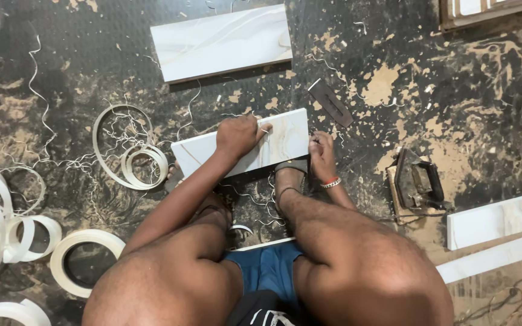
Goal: The person applies white edge banding to the edges of rectangular boards. They align the tape, press it down, and use a hot iron to bond it, then trim excess and fold the ends. The person repeats this process on multiple boards.
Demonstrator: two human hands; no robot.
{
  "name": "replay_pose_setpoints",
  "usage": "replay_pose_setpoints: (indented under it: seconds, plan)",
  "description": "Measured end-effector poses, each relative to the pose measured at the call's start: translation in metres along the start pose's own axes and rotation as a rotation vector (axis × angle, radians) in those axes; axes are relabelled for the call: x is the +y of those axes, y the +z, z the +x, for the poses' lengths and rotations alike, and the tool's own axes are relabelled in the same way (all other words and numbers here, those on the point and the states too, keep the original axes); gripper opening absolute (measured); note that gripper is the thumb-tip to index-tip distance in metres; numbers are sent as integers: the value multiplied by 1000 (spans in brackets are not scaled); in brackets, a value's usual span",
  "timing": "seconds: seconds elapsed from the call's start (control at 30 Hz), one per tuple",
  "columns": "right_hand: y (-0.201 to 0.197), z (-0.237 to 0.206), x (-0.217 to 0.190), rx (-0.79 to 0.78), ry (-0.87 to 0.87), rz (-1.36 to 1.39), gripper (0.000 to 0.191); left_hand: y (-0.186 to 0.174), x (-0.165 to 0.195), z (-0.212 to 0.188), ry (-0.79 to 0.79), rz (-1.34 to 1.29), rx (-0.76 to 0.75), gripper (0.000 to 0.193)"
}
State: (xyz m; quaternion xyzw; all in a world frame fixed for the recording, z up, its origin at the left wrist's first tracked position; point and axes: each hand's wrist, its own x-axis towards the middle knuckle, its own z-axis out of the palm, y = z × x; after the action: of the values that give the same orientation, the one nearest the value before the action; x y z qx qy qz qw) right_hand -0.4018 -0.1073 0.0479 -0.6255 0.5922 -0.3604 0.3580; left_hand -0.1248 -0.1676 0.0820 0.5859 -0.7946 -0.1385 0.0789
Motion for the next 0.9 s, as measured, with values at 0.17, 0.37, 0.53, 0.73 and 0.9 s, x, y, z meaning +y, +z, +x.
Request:
replay_pose_setpoints:
  seconds: [0.17,0.37,0.53,0.73,0.9]
  plan:
    - [-1,-14,8,-35,161,143,17,2,-2,2,-12,9,-14,66]
    - [4,12,7,24,54,-47,15,4,-2,3,15,3,-4,65]
    - [3,76,-12,23,-52,-52,14,-4,-2,-1,32,-34,14,61]
    - [-26,112,-43,-371,-191,79,29,-18,-9,-1,-22,-174,-194,53]
    - [-40,121,-62,-514,-64,-121,23,-49,-82,-30,-220,-156,-521,61]
